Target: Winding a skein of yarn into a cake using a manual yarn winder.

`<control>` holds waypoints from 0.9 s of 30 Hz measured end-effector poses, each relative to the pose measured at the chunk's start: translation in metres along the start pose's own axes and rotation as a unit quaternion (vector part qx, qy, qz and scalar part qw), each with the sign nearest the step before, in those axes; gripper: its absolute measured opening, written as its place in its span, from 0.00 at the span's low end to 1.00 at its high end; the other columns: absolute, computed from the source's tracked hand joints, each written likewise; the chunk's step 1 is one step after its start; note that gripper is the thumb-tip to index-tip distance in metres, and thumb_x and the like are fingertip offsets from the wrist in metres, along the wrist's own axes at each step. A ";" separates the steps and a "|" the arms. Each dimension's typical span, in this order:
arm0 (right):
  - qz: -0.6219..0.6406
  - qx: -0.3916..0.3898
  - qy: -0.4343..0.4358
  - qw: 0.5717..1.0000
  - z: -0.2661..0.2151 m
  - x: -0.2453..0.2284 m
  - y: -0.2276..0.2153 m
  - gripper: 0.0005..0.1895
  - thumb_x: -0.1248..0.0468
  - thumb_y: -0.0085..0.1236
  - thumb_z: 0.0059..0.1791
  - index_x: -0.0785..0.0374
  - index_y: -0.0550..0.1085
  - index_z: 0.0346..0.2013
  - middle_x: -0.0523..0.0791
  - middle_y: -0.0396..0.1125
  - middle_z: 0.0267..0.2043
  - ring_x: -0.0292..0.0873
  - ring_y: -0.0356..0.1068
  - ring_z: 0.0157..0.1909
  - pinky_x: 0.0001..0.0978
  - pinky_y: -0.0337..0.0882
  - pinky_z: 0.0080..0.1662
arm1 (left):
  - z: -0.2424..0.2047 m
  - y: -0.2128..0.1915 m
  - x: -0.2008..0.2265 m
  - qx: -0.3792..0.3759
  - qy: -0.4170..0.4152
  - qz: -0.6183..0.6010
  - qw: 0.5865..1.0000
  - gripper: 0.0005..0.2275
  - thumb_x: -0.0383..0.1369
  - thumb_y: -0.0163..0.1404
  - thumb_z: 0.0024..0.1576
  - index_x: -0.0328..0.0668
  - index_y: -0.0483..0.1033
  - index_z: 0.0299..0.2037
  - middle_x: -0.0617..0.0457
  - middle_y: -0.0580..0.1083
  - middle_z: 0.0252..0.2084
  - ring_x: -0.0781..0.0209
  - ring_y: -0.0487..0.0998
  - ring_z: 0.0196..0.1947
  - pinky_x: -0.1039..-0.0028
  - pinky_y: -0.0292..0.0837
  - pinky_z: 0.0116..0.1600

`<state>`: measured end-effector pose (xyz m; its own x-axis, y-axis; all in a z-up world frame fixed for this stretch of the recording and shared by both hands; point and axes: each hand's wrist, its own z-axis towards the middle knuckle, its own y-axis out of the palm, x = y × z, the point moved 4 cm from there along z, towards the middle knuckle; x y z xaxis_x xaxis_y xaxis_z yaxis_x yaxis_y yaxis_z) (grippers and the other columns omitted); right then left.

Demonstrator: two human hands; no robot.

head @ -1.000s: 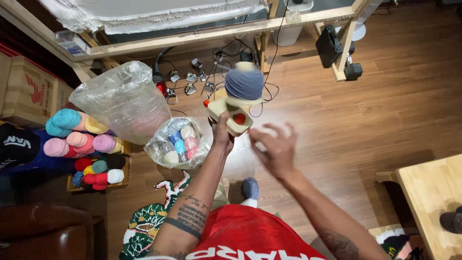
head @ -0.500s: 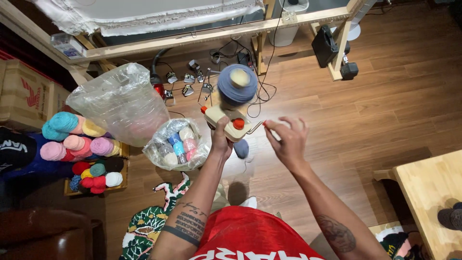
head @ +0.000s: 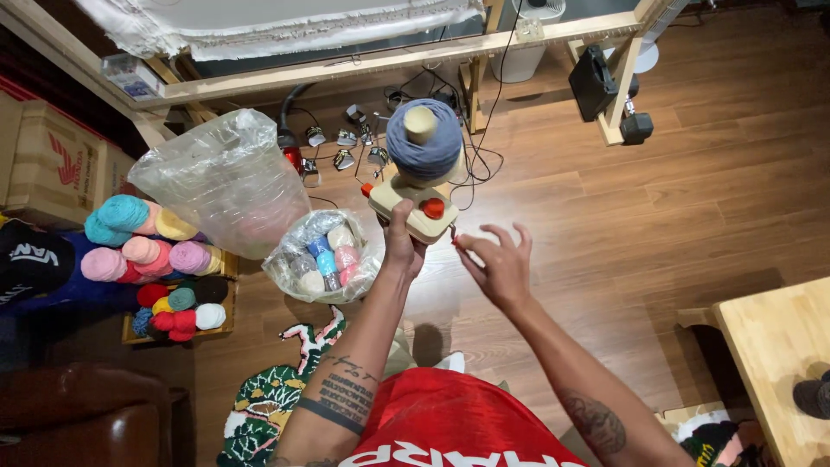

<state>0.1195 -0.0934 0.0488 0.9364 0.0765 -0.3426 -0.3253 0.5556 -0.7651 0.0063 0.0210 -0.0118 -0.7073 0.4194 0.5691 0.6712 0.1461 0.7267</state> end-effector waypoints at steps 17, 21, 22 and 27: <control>0.029 0.091 0.104 0.990 0.022 -0.011 -0.052 0.08 0.61 0.64 0.41 0.46 0.76 0.32 0.33 0.71 0.34 0.38 0.66 0.45 0.43 0.47 0.56 | -0.005 0.001 0.007 -0.046 0.044 0.021 0.998 0.24 0.32 0.53 0.46 0.35 0.62 0.53 0.43 0.71 0.43 0.52 0.75 0.40 0.59 0.76 0.42; 0.086 0.093 0.058 0.990 0.024 -0.043 -0.058 0.10 0.66 0.64 0.38 0.49 0.76 0.32 0.35 0.72 0.33 0.40 0.68 0.42 0.42 0.48 0.53 | -0.007 -0.001 0.009 -0.028 0.032 0.038 0.998 0.24 0.31 0.55 0.44 0.35 0.62 0.51 0.43 0.70 0.40 0.53 0.74 0.38 0.61 0.75 0.42; 0.086 0.093 0.058 0.990 0.020 -0.052 -0.052 0.10 0.66 0.64 0.38 0.49 0.76 0.32 0.35 0.72 0.33 0.40 0.68 0.42 0.42 0.48 0.53 | -0.012 0.005 0.013 -0.028 0.032 0.038 0.998 0.24 0.31 0.55 0.44 0.35 0.62 0.51 0.43 0.70 0.40 0.53 0.74 0.38 0.61 0.75 0.42; 0.140 0.065 0.030 0.988 0.000 -0.072 -0.025 0.10 0.64 0.65 0.37 0.47 0.76 0.29 0.33 0.72 0.31 0.36 0.69 0.40 0.40 0.49 0.53 | -0.002 -0.009 0.002 0.001 0.028 0.020 0.999 0.24 0.33 0.54 0.46 0.35 0.62 0.52 0.42 0.70 0.41 0.53 0.73 0.39 0.60 0.73 0.44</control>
<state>0.0605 -0.1130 0.0923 0.8012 0.1963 -0.5653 -0.5477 0.6212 -0.5605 -0.0016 0.0192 -0.0161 -0.6907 0.3745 0.6186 0.7001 0.1321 0.7017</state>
